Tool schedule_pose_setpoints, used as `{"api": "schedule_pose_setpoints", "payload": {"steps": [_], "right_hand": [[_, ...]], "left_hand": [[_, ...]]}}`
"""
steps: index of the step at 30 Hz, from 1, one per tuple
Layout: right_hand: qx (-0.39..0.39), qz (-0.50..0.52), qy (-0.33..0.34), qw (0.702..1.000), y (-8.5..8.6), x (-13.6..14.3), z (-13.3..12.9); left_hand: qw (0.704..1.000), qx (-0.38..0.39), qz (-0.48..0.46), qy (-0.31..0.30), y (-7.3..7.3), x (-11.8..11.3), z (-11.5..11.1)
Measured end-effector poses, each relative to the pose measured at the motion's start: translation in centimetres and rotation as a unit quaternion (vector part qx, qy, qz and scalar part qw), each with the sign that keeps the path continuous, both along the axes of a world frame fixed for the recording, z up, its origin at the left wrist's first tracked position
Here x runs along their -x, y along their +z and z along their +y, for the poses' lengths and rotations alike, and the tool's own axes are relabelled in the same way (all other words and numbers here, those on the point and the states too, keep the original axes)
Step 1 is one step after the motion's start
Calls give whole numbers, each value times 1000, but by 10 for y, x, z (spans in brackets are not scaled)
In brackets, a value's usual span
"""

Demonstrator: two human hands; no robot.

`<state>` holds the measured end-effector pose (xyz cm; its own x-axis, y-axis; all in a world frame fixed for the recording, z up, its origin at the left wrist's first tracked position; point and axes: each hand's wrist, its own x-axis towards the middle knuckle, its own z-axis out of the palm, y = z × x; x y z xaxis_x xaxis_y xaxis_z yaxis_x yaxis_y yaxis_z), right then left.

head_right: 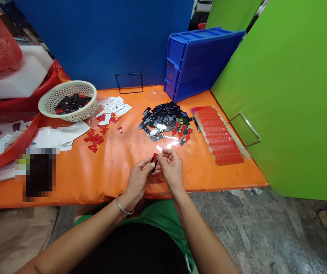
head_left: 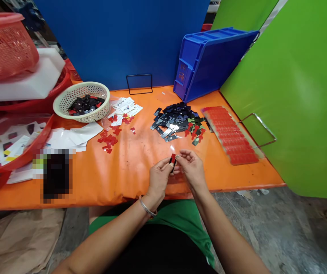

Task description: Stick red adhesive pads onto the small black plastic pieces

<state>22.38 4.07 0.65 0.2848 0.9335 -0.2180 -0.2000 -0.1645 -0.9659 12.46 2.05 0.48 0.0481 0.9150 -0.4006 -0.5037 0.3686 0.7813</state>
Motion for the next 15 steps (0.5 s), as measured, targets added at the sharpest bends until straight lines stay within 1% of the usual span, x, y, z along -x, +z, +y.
{"api": "schedule_pose_setpoints", "payload": {"steps": [2, 4, 9, 13, 15], "right_hand": [[17, 34, 21, 999, -3, 0, -2], [24, 59, 21, 998, -5, 2, -4], [41, 51, 19, 998, -9, 8, -5], [44, 90, 35, 994, -11, 7, -3], [52, 88, 40, 994, -11, 7, -3]], "left_hand": [[1000, 13, -20, -2, 3, 0, 1], [999, 18, -32, -1, 5, 0, 1], [1000, 20, -16, 11, 3, -1, -2], [1000, 24, -10, 8, 3, 0, -1], [1000, 26, -12, 3, 4, 0, 0]]}}
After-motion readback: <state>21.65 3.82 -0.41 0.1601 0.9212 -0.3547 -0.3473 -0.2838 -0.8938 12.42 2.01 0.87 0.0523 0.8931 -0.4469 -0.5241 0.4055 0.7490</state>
